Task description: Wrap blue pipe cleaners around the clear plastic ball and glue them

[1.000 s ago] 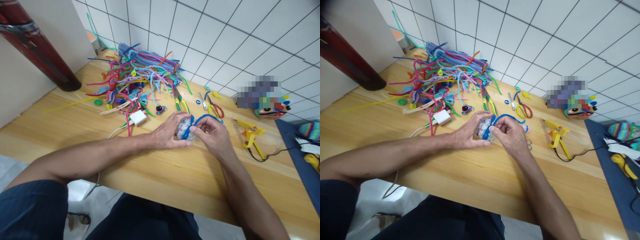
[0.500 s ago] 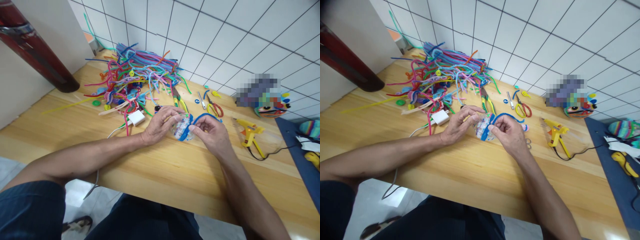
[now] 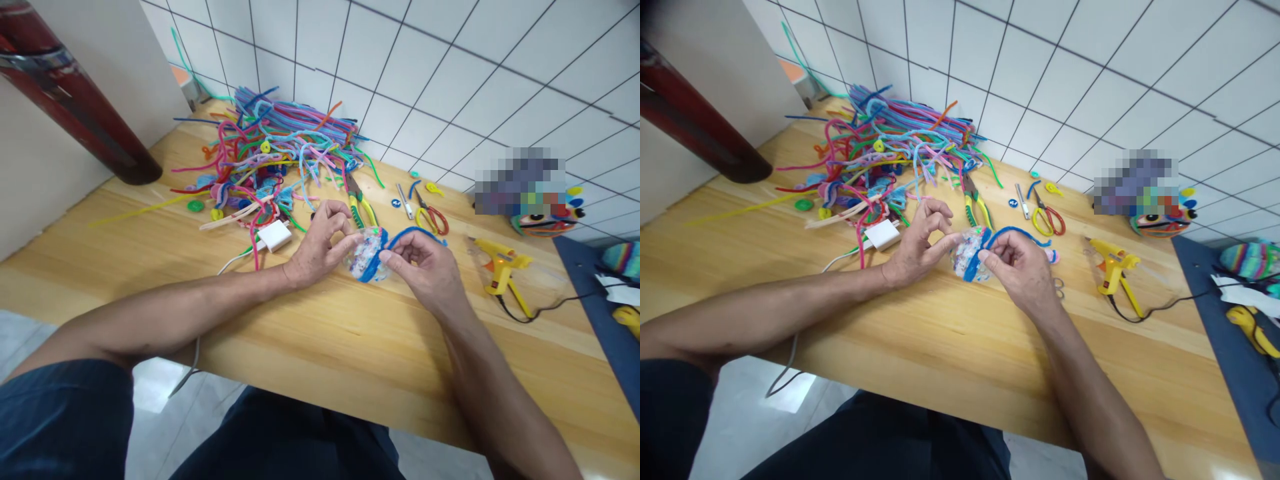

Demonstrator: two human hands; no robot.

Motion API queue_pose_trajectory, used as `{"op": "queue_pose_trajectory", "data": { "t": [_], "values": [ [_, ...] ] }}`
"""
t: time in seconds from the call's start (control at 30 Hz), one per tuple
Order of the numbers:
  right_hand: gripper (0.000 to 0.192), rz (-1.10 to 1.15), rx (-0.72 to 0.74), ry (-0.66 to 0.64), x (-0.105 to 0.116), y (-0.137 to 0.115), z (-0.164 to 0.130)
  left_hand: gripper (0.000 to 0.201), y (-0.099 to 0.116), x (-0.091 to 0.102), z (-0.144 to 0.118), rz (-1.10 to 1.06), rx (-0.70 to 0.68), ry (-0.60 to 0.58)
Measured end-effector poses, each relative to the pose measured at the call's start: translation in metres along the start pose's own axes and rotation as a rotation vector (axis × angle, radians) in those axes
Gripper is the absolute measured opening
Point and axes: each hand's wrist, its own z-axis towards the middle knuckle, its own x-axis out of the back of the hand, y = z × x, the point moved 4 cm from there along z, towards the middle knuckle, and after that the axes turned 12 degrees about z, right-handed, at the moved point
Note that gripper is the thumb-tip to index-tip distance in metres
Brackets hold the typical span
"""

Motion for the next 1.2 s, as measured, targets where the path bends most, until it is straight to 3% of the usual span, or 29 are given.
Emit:
{"op": "queue_pose_trajectory", "data": {
  "t": [0.27,0.5,0.7,0.93,1.07,1.2],
  "values": [
    [0.028,-0.004,-0.002,0.021,0.000,0.001,0.000,0.025,-0.002,-0.002,0.000,-0.048,0.006,0.018],
    [0.030,0.010,-0.002,0.012,0.001,0.000,0.000,0.031,-0.005,-0.001,-0.001,-0.052,0.084,-0.001],
    [0.029,-0.001,0.011,0.015,0.001,0.000,0.000,0.038,-0.009,0.000,0.002,-0.083,0.207,0.056],
    [0.029,0.007,0.003,0.011,0.001,0.002,0.000,0.040,-0.014,-0.003,0.003,-0.165,0.280,0.017],
    [0.026,0.008,0.004,0.016,0.001,0.003,0.000,0.018,-0.022,-0.008,-0.001,-0.121,0.278,0.022],
    [0.023,0.021,0.000,0.020,0.001,0.002,0.000,0.033,-0.031,-0.013,-0.004,-0.133,0.337,-0.006]
  ]
}}
